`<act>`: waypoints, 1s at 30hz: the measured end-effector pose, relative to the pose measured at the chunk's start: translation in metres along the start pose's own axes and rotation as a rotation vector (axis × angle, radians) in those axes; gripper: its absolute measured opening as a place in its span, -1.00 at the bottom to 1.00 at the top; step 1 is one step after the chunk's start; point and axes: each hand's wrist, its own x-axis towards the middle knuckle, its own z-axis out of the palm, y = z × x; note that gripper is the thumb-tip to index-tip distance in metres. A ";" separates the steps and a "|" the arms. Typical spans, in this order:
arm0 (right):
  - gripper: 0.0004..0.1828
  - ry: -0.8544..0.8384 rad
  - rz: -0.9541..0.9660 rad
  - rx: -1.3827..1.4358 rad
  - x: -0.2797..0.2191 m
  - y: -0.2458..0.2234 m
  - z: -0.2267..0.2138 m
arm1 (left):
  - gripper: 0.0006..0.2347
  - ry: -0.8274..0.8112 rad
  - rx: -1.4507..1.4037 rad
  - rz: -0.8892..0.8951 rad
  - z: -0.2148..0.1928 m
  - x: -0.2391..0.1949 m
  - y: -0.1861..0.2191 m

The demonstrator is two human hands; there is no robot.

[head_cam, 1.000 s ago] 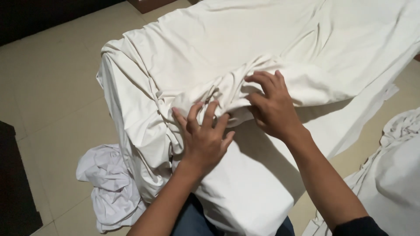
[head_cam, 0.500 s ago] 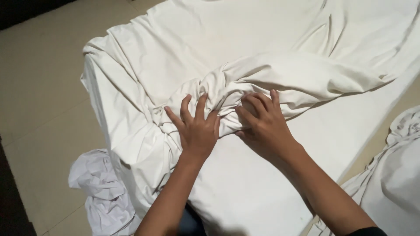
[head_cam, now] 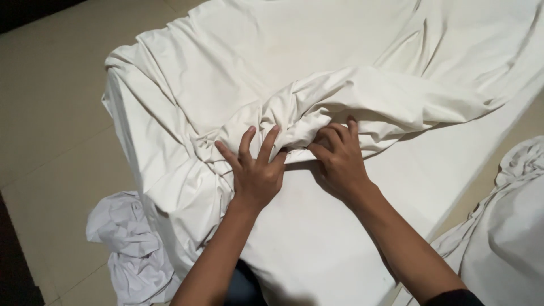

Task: The person fits a white fitted sheet over a mattress, gathering the sheet corners and pulling them around each corner of the mattress one by one. They then smooth the sheet across the top of the mattress with both hands and press the edges down along the sides.

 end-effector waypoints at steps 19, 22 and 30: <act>-0.81 -0.078 -0.195 -0.033 -0.064 -0.064 -0.099 | -0.96 0.057 -0.189 0.177 -0.121 -0.027 0.049; -0.76 -0.114 -0.156 0.012 -0.068 -0.070 -0.115 | -0.92 0.046 -0.228 0.195 -0.125 -0.027 0.058; -0.75 0.227 -0.104 0.025 -0.092 -0.062 -0.097 | -0.91 -0.053 -0.234 0.031 -0.116 -0.013 0.057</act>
